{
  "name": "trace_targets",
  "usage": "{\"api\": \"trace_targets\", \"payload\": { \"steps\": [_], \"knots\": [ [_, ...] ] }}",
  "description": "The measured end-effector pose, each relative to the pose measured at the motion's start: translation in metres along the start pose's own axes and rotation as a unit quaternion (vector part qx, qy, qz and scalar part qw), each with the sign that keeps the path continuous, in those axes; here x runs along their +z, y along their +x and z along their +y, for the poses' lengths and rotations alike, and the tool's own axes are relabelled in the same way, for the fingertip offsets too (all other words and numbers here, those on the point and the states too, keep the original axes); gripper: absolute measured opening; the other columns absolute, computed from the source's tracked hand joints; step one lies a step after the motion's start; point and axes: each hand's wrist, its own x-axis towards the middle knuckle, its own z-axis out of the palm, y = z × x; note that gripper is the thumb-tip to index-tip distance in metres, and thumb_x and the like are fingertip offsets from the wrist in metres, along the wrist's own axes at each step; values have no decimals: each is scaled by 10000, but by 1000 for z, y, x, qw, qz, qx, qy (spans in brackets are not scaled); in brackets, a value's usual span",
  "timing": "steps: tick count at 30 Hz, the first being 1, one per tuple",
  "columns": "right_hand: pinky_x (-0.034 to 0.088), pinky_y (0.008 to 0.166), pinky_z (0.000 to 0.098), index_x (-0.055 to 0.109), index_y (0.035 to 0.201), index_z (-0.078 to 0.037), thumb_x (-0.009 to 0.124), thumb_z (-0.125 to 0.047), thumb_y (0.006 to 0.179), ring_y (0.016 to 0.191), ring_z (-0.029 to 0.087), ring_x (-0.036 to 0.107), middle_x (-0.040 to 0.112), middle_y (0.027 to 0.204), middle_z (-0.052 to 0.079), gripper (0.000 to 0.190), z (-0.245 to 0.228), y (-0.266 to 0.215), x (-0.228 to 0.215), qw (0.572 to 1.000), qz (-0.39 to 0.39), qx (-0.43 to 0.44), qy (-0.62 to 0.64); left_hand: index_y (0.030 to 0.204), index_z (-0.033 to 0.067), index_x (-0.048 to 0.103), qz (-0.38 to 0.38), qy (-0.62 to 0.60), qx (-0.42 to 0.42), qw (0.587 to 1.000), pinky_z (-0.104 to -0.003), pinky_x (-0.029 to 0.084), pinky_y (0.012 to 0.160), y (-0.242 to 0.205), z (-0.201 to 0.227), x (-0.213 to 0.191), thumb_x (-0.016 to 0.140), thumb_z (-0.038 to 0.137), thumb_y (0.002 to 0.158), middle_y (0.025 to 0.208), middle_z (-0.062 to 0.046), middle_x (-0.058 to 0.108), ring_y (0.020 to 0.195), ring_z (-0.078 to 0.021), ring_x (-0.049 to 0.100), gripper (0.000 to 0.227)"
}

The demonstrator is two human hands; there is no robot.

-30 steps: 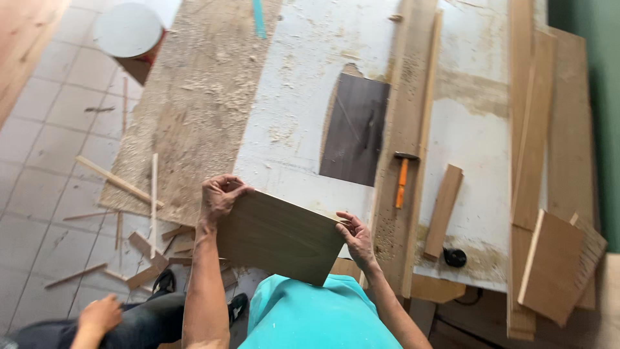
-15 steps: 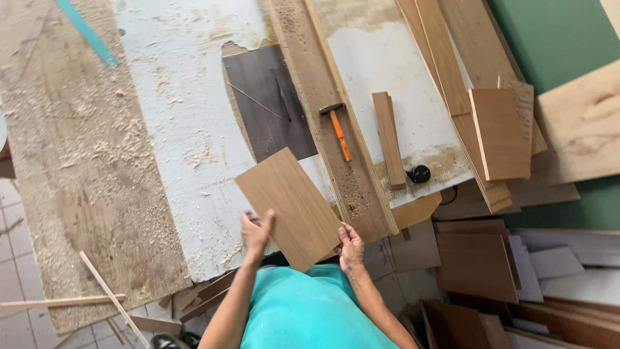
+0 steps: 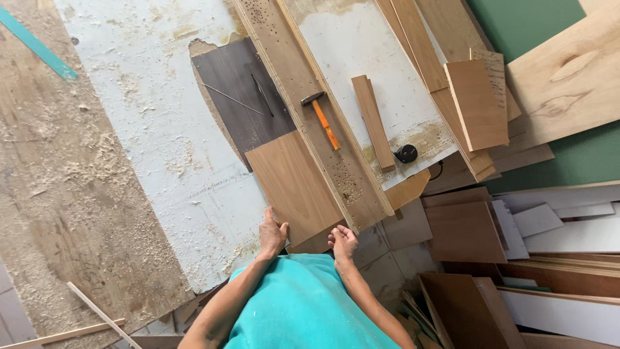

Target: The person taps a wood plank into position with a hammer, measures distances with a tape measure, and uses a table saw to cut wood pieces into smaller segments, handling multiple wood planks and pieces over the course of the task.

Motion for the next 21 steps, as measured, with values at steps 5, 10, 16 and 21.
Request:
{"api": "trace_targets", "payload": {
  "steps": [5, 10, 16, 21],
  "knots": [
    [625, 722, 318, 796, 1074, -222, 784, -243, 835, 897, 184, 758, 787, 944, 8, 241, -19, -4, -1, 933, 24, -220, -284, 1429, -23, 498, 6, 71, 47, 996, -573, 615, 827, 0, 1, -7, 773, 127, 837, 1151, -282, 720, 1023, -473, 729, 670],
    [442, 1149, 444, 500, 1474, -34, 687, -22, 870, 1392, 332, 475, 496, 1509, 168, 632, -45, -4, 12, 620, -188, -438, -623, 1373, -5, 565, 23, 137, 52, 989, -500, 635, 794, 15, 5, -9, 776, 229, 851, 1045, -127, 646, 976, -388, 737, 609],
    [602, 924, 384, 505, 1440, -14, 665, 84, 781, 1322, 312, 529, 465, 1536, 174, 686, -58, 14, 30, 540, -172, -481, -669, 1481, -94, 394, 53, 63, 85, 993, -549, 612, 805, 24, 11, -10, 774, 90, 825, 1125, -269, 608, 997, -490, 695, 780],
    [623, 876, 362, 530, 1420, -15, 652, 81, 790, 1297, 307, 552, 501, 1503, 182, 649, -59, 27, 44, 516, -164, -507, -671, 1522, 23, 386, 46, 47, 116, 991, -508, 620, 808, 23, 13, -14, 825, 56, 773, 1101, -225, 568, 984, -442, 703, 868]
  ]
}}
